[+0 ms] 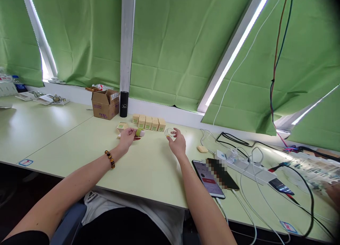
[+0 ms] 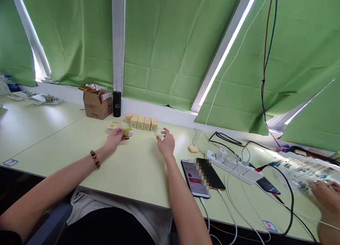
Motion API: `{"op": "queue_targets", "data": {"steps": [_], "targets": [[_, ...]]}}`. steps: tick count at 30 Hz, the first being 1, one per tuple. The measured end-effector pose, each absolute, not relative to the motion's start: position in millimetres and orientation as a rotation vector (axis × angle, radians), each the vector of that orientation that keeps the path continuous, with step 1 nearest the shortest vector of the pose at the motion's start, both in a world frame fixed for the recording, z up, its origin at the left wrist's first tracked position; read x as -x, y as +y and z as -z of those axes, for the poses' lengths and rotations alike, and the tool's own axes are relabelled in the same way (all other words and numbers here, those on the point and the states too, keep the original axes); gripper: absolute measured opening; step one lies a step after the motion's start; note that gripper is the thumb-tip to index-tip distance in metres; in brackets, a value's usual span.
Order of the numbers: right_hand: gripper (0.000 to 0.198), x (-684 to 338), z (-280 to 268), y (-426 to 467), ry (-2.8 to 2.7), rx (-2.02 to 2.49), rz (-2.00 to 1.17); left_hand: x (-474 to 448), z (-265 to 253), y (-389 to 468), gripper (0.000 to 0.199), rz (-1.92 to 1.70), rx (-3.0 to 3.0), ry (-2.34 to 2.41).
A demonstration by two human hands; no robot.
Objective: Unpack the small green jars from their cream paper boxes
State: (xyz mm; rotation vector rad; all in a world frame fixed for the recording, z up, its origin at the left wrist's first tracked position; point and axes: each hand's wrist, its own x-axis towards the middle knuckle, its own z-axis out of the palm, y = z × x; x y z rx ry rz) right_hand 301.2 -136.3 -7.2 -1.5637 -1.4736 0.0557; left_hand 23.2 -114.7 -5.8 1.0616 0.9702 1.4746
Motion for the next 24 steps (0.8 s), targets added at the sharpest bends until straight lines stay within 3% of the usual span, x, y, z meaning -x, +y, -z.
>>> {"op": "queue_targets", "data": {"steps": [5,20,24], "targets": [[0.044,-311,21,-133,-1.677,1.873,0.085,-22,3,-116,0.019,-1.464,-1.067,0.965],[0.051,-314,25,-134,-1.753,2.093,0.104,-22,6,-114,0.019,-1.468,-1.054,0.957],[0.061,-314,22,-135,-1.74,2.07,0.108,-22,5,-115,0.018,-1.458,-1.05,0.958]]}}
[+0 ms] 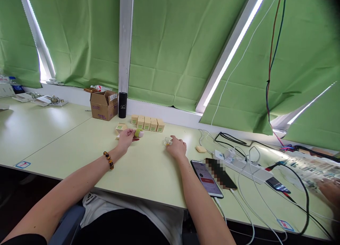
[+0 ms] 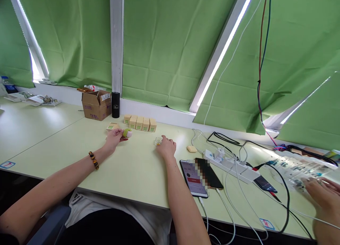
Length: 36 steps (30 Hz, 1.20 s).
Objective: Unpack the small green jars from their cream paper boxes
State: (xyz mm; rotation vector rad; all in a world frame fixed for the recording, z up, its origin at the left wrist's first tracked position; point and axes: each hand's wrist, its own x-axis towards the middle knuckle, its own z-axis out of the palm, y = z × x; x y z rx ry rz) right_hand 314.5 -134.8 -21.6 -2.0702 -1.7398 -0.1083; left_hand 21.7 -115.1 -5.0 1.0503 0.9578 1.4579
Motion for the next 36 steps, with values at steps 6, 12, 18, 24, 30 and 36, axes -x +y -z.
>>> {"op": "queue_targets", "data": {"steps": [6,12,18,24,30,36], "targets": [[0.047,-287,10,-145,-1.658,1.558,0.22,-23,6,-114,0.017,-1.432,-1.03,0.911],[0.043,-211,18,-170,-1.59,1.1,-0.213,-31,9,-120,0.022,-1.367,-1.075,0.731],[0.05,-192,19,-180,-1.618,1.044,-0.217,-39,11,-129,0.025,-1.325,-1.153,0.732],[0.039,-199,22,-177,-1.614,1.035,-0.146,-42,10,-136,0.038,-1.276,-1.252,0.68],[0.043,-205,17,-180,-1.646,0.908,-0.107,-41,6,-140,0.043,-1.252,-1.406,0.599],[0.042,-211,15,-180,-1.69,0.927,0.015,-30,0,-149,0.039,-1.499,-1.815,0.607]]}}
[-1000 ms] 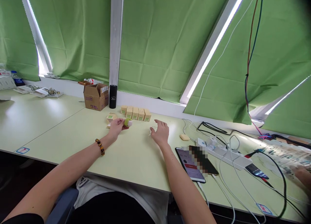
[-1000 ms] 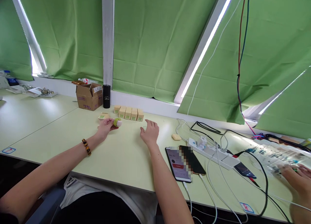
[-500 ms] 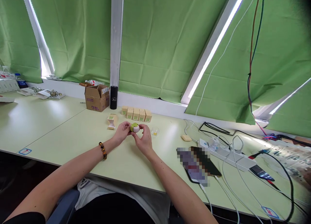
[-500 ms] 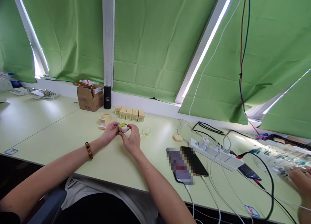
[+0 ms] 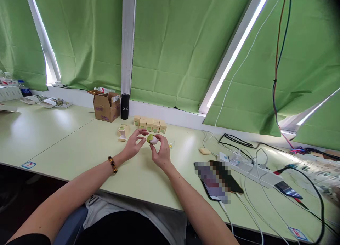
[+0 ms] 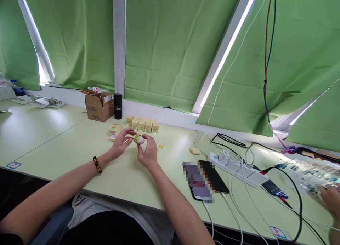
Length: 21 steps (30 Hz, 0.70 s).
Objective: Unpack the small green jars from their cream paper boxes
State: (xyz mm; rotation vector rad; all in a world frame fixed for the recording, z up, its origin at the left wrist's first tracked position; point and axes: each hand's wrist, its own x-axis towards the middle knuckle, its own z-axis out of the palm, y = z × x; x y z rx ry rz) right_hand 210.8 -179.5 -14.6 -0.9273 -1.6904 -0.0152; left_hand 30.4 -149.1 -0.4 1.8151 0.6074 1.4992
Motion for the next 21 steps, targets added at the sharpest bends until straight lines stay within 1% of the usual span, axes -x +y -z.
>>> {"op": "queue_targets", "data": {"steps": [7,15,21], "targets": [[0.041,-211.3,11.6,-182.4,-1.718,0.906,0.113,-31.8,0.5,-152.4,0.041,-1.515,-2.137,0.558],[0.042,-214.0,15.0,-176.5,-1.724,0.778,0.239,-32.2,1.1,-151.1,0.037,-1.726,-2.373,0.573],[0.044,-213.7,17.0,-174.7,-1.739,0.627,0.288,-28.1,1.1,-149.9,0.046,-1.874,-2.623,0.515]]}}
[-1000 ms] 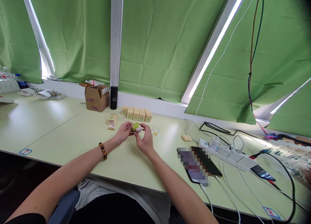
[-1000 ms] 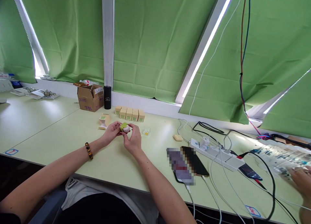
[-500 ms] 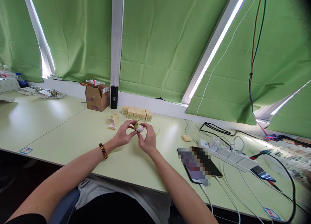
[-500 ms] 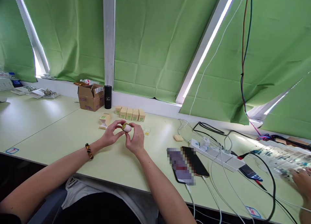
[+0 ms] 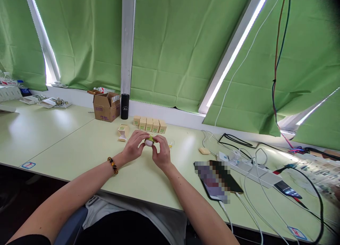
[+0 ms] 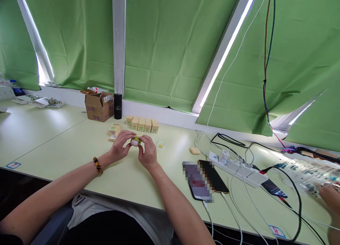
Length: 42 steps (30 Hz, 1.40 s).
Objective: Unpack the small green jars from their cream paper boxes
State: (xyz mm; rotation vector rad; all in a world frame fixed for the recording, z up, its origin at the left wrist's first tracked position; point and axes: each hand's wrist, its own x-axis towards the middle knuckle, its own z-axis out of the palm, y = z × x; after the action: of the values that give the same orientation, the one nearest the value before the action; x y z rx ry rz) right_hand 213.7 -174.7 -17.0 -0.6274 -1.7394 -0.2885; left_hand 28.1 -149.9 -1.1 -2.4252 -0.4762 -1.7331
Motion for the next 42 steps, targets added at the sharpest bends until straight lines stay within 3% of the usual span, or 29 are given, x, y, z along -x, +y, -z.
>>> {"op": "queue_targets", "data": {"steps": [16,25,31,42], "targets": [[0.053,-211,14,-177,-1.741,0.648,0.231,-31,-2,-157,0.047,1.536,2.236,-0.596],[0.036,-206,11,-179,-1.62,0.739,0.058,-32,7,-146,0.04,1.757,2.412,-0.693],[0.038,-204,16,-180,-1.665,0.876,-0.115,-33,2,-154,0.042,1.546,2.337,-0.627],[0.039,-205,21,-177,-1.722,0.978,-0.064,-37,0,-160,0.036,1.323,2.356,-0.642]]}}
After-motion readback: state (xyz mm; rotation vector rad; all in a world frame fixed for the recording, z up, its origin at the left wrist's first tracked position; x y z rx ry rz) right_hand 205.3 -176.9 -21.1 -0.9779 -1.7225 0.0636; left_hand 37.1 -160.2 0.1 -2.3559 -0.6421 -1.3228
